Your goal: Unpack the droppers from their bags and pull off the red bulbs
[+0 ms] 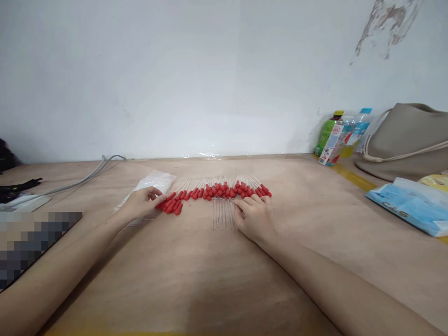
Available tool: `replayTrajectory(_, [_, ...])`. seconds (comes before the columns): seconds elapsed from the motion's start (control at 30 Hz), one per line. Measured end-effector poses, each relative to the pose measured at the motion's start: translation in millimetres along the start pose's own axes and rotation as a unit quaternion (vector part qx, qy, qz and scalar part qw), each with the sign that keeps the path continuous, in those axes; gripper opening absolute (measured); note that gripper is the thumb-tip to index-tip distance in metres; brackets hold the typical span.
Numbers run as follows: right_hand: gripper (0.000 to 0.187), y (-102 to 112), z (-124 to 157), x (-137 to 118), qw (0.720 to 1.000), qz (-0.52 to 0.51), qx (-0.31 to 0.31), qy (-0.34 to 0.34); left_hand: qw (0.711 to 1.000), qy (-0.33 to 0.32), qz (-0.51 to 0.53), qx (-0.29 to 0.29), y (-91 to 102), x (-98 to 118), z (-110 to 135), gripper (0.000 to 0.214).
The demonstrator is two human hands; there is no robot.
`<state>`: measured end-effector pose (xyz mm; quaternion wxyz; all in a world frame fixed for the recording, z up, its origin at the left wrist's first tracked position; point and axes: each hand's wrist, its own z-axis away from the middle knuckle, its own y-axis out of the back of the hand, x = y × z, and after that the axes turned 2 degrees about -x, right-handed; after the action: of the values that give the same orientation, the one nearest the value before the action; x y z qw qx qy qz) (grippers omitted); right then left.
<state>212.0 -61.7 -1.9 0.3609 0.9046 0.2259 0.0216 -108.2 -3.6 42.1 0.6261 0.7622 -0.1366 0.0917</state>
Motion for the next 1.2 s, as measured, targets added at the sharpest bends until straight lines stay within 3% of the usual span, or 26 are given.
replayTrajectory(0.17, [0.022,-1,2,-3,0.999,0.024,-0.030,0.014,0.996,-0.031,-0.046,0.073,-1.1,5,0,0.029])
replayTrajectory(0.4, [0.028,7,1,-7,0.990,-0.006,-0.139,0.019,0.994,-0.032,-0.079,0.064,-10.6,13,-6,0.033])
replayTrajectory(0.57, [0.041,10,1,-9,0.981,-0.017,-0.191,0.032,0.998,0.003,-0.041,0.044,-16.8,15,-11,0.027])
replayTrajectory(0.8, [0.034,7,0,-6,0.983,-0.036,-0.178,0.009,0.995,0.035,0.000,0.090,-18.0,14,-13,0.026])
replayTrajectory(0.9, [0.030,1,-1,-2,0.986,-0.056,-0.158,-0.020,0.988,0.033,0.022,0.146,-15.0,19,-11,0.025])
replayTrajectory(1.03, [0.028,-5,-5,5,0.990,-0.103,-0.084,-0.055,0.969,-0.059,0.070,0.228,-15.1,40,3,0.020])
replayTrajectory(1.2, [0.035,-3,-8,8,0.987,-0.155,-0.002,-0.043,0.956,-0.242,0.113,0.123,-31.2,72,36,0.013])
